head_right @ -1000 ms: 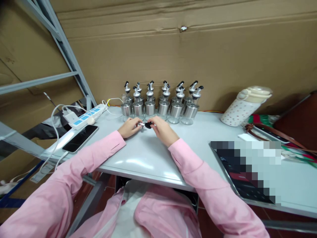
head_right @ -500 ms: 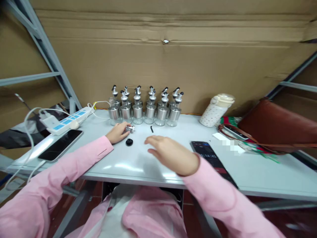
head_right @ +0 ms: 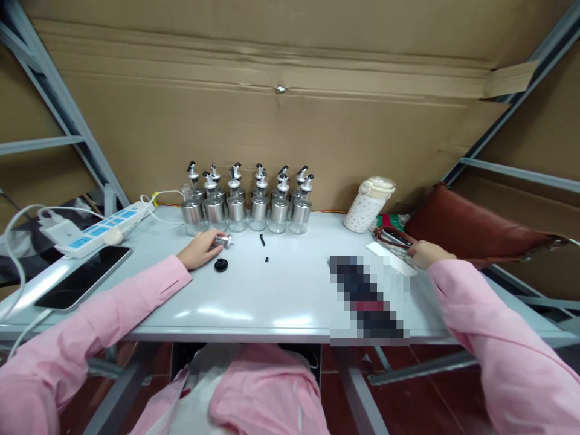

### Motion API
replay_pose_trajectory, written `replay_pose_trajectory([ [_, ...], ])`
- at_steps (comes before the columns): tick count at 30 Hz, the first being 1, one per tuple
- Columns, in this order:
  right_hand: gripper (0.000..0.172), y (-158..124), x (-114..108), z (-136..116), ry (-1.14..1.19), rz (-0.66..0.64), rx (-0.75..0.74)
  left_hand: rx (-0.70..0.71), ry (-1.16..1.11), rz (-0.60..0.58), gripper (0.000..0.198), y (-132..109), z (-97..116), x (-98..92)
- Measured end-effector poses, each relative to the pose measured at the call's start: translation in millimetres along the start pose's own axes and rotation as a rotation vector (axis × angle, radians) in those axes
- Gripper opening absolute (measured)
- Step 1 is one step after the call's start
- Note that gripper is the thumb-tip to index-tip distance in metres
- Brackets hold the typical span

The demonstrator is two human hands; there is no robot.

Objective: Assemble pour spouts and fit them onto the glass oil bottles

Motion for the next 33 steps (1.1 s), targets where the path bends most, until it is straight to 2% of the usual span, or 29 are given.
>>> replay_pose_trajectory([
  [3, 0.025, 8.7, 12.9, 11.7, 0.011, -0.113, 0.066, -0.003, -0.002, 0.003, 0.026, 0.4, -0.1, 0.0],
  [6, 0.025, 17.2, 18.1, 15.1, 0.019, -0.151, 0.109, -0.005, -0.004, 0.000, 0.025, 0.4, -0.4, 0.3],
  [13, 0.025, 14.2, 19.4, 7.1, 0.088, -0.136, -0.047, 0.000, -0.018, 0.003, 0.025, 0.0, -0.7, 0.2],
  [16, 0.024, 7.5, 3.8, -7.2, 0.063, -0.082, -0.092, -0.003, -0.027, 0.002, 0.024, -0.5, 0.6, -0.7],
  [18, 0.026, 2.0, -19.6, -37.2, 0.018, 0.022, -0.162, -0.007, -0.028, 0.002, 0.024, -0.7, 1.2, -1.0],
  [20, 0.030, -6.1, -46.1, -89.2, 0.041, 0.101, -0.278, -0.012, -0.029, -0.001, 0.023, -0.7, 1.3, -1.0],
  [22, 0.030, -19.1, -71.9, -163.0, 0.122, 0.149, -0.511, -0.016, -0.033, 0.001, 0.022, -0.5, 1.3, -1.1],
  [24, 0.027, -38.2, -93.1, -244.9, 0.236, 0.140, -0.810, -0.020, -0.028, 0.003, 0.018, -0.6, 2.2, -1.6],
  [26, 0.029, -56.6, -104.8, -315.0, 0.269, 0.046, -1.018, -0.021, -0.011, 0.007, 0.015, -1.2, 4.3, -2.3],
  [27, 0.030, -61.9, -106.6, -341.3, 0.249, -0.009, -1.048, -0.020, 0.003, 0.010, 0.014, -1.7, 5.6, -2.6],
  [28, 0.030, -63.6, -105.4, -361.1, 0.221, -0.074, -1.027, -0.019, 0.022, 0.016, 0.014, -2.3, 6.9, -2.9],
  [30, 0.030, -58.3, -97.7, -384.1, 0.164, -0.142, -0.924, -0.026, 0.060, 0.018, 0.012, -3.5, 8.6, -2.9],
  [33, 0.027, -37.8, -78.4, -390.0, 0.171, -0.106, -0.811, -0.050, 0.081, 0.011, 0.010, -4.5, 9.4, -2.4],
])
Point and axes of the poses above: each hand's wrist, its own y-axis towards the middle knuckle, its own x-axis out of the palm, z = x × y, the point moved 5 cm from there along y, towards the middle knuckle, and after that the axes turned 14 degrees about -x, right-handed, at the moved point
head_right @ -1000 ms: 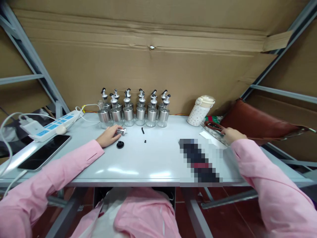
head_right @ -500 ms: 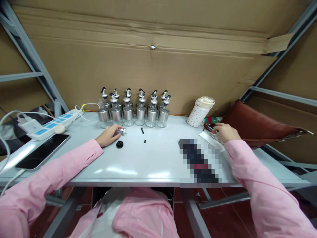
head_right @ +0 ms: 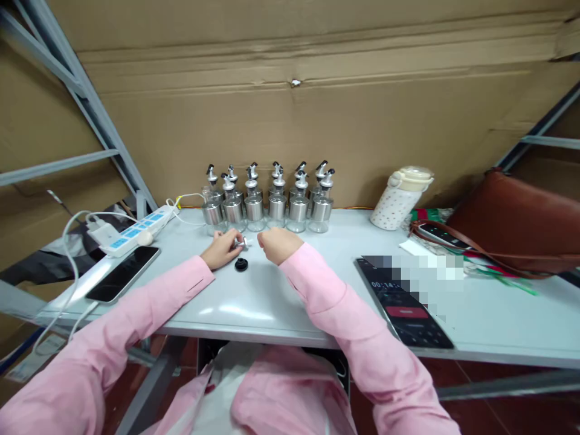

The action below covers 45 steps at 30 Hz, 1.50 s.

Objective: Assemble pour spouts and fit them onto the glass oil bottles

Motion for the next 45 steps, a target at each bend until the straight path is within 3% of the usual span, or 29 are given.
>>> replay_pose_trajectory([
  [6, 0.028, -11.4, 19.7, 83.8, 0.068, 0.177, 0.239, -0.044, 0.003, 0.031, 0.012, 1.8, -3.6, 0.3],
  [10, 0.023, -22.1, 31.2, 111.7, 0.301, 0.069, 0.218, -0.033, -0.027, 0.058, 0.017, 3.4, -5.9, 0.6],
  [13, 0.023, -18.7, 38.3, 106.5, 0.316, 0.006, 0.211, -0.013, -0.017, 0.060, 0.014, 3.4, -5.7, 1.1],
  [18, 0.037, -4.8, 46.2, 87.3, 0.209, 0.092, 0.170, -0.014, -0.013, 0.098, 0.016, 3.0, -4.9, -0.8],
  [25, 0.036, 0.6, 57.4, 86.1, 0.133, 0.089, 0.103, -0.023, -0.031, 0.067, 0.015, 2.6, -3.7, -0.1],
  [39, 0.035, -3.5, 40.4, 82.7, 0.222, 0.213, 0.128, -0.032, -0.032, 0.024, 0.032, 1.4, -2.7, -0.1],
  [45, 0.029, -2.8, 30.9, 73.7, 0.276, 0.312, 0.091, -0.027, -0.053, 0.017, 0.024, 2.7, -3.0, 1.7],
])
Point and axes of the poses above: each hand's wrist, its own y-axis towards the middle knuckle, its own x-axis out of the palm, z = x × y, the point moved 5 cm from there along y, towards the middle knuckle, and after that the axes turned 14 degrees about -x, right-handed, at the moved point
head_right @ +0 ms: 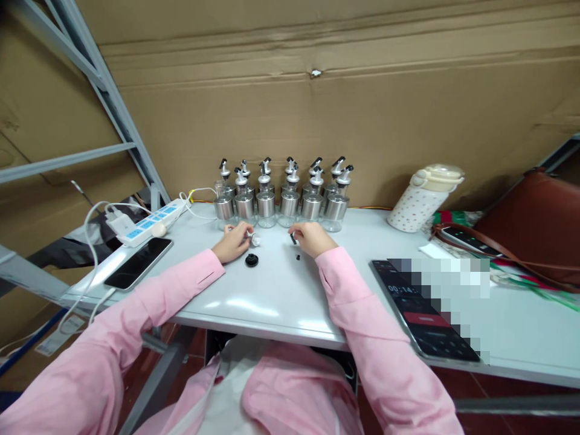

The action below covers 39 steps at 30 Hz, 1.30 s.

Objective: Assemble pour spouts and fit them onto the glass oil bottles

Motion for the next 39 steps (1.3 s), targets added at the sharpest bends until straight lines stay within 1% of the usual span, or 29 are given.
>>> replay_pose_trajectory([
  [3, 0.018, 4.3, 6.6, -25.9, 0.105, 0.035, -0.121, 0.008, -0.006, -0.002, 0.023, 0.5, -1.2, 1.5],
  [5, 0.017, 7.7, 20.9, -49.6, 0.192, -0.017, -0.224, 0.005, -0.011, -0.001, 0.025, 0.5, -2.2, 2.3],
  [7, 0.024, 10.1, 36.2, -71.1, 0.209, -0.073, -0.315, 0.012, -0.008, -0.001, 0.025, 0.1, -2.3, 2.6],
  [9, 0.019, 11.8, 46.2, -84.0, 0.198, -0.103, -0.368, 0.024, -0.004, 0.009, 0.025, -0.5, -1.1, 1.8],
  [10, 0.015, 12.7, 47.4, -85.8, 0.200, -0.096, -0.375, 0.030, -0.002, 0.020, 0.026, -0.7, -0.3, 0.8],
  [11, 0.012, 13.6, 45.7, -84.5, 0.208, -0.070, -0.369, 0.032, 0.000, 0.034, 0.028, -0.8, 0.5, -0.4],
  [12, 0.010, 14.7, 41.2, -80.2, 0.215, -0.016, -0.352, 0.030, 0.001, 0.055, 0.030, -0.8, 1.1, -2.0],
  [15, 0.012, 17.9, 19.9, -55.5, 0.179, 0.250, -0.255, 0.018, -0.010, 0.106, 0.032, -0.1, 1.5, -6.4],
  [16, 0.013, 18.8, 15.3, -46.2, 0.151, 0.324, -0.214, 0.026, -0.020, 0.103, 0.032, 0.0, 1.9, -6.7],
  [17, 0.014, 20.2, 13.9, -37.6, 0.125, 0.364, -0.174, 0.046, -0.032, 0.085, 0.032, -0.2, 2.9, -6.3],
  [18, 0.014, 22.1, 16.0, -30.3, 0.108, 0.367, -0.138, 0.079, -0.045, 0.053, 0.031, -0.8, 4.7, -4.9],
  [20, 0.016, 26.6, 27.9, -20.9, 0.108, 0.295, -0.090, 0.159, -0.083, -0.029, 0.030, -3.6, 10.1, -1.4],
  [23, 0.030, 30.2, 49.0, -18.9, 0.218, 0.163, -0.072, 0.240, -0.153, -0.127, 0.030, -10.2, 19.1, 1.9],
  [25, 0.040, 30.1, 57.7, -21.6, 0.340, 0.115, -0.073, 0.259, -0.181, -0.160, 0.030, -14.1, 24.0, 2.1],
  [28, 0.051, 28.8, 62.1, -25.5, 0.467, 0.078, -0.079, 0.254, -0.207, -0.178, 0.028, -17.0, 27.2, 0.5],
  [31, 0.056, 27.9, 58.5, -26.9, 0.475, 0.088, -0.087, 0.246, -0.201, -0.162, 0.024, -16.2, 25.5, -1.6],
  [33, 0.055, 26.9, 50.1, -26.9, 0.415, 0.158, -0.091, 0.246, -0.174, -0.129, 0.023, -14.7, 23.0, -3.1],
  [36, 0.044, 23.3, 34.8, -27.1, 0.330, 0.257, -0.083, 0.240, -0.136, -0.086, 0.023, -12.5, 19.7, -4.3],
  [39, 0.030, 18.0, 22.2, -26.4, 0.261, 0.281, -0.079, 0.226, -0.089, -0.077, 0.024, -11.1, 18.5, -3.3],
])
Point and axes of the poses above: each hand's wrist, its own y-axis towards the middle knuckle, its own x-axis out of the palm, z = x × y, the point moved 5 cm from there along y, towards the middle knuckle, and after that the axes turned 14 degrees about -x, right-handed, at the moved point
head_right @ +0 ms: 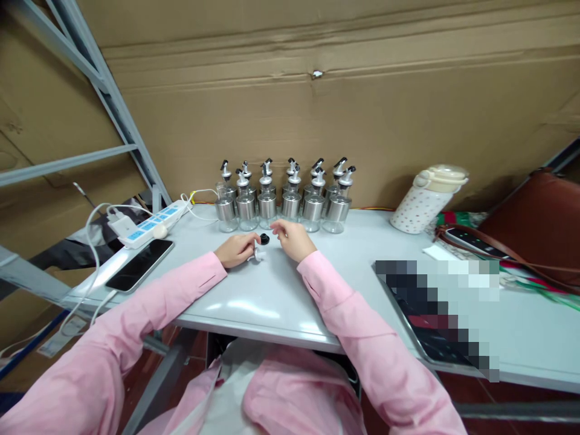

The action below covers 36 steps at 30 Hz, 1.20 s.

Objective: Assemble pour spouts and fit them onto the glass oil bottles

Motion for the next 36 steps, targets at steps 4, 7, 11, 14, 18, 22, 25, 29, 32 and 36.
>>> replay_pose_trajectory([
  [4, 0.030, -4.1, -27.1, 5.2, -0.159, 0.149, 0.016, -0.027, 0.046, 0.012, 0.025, 0.5, 0.1, -0.4],
  [7, 0.029, -7.0, -44.6, 16.0, -0.194, 0.235, 0.071, -0.037, 0.023, -0.001, 0.026, -0.2, 1.2, -1.9],
  [11, 0.027, -8.8, -48.9, 23.9, -0.211, 0.230, 0.120, -0.007, -0.030, -0.098, 0.039, -1.5, 4.2, 0.0],
  [14, 0.024, -8.9, -41.3, 21.3, -0.252, 0.177, 0.116, -0.008, -0.003, -0.105, 0.049, -1.3, 4.1, 0.9],
  [18, 0.023, -6.8, -27.1, 12.4, -0.213, 0.068, 0.001, -0.028, 0.007, -0.072, 0.044, -0.4, 2.0, 2.3],
  [22, 0.020, -6.2, -10.3, 3.3, -0.146, -0.116, -0.098, -0.048, 0.017, 0.045, 0.047, 1.2, -0.1, -0.3],
  [25, 0.022, -7.0, -0.5, -4.5, -0.109, -0.199, -0.132, -0.055, 0.043, 0.093, 0.042, 2.2, -0.8, -2.3],
  [29, 0.017, -7.3, 6.3, -12.9, -0.057, -0.230, -0.168, -0.016, 0.056, 0.109, 0.038, 2.2, 0.7, -4.6],
  [32, 0.011, -7.5, 8.5, -14.8, -0.061, -0.257, -0.199, 0.023, 0.047, 0.093, 0.037, 1.4, 2.7, -4.9],
  [36, 0.012, -9.6, 11.9, -13.5, -0.092, -0.312, -0.216, 0.047, 0.026, 0.015, 0.034, 0.2, 5.3, -2.4],
])
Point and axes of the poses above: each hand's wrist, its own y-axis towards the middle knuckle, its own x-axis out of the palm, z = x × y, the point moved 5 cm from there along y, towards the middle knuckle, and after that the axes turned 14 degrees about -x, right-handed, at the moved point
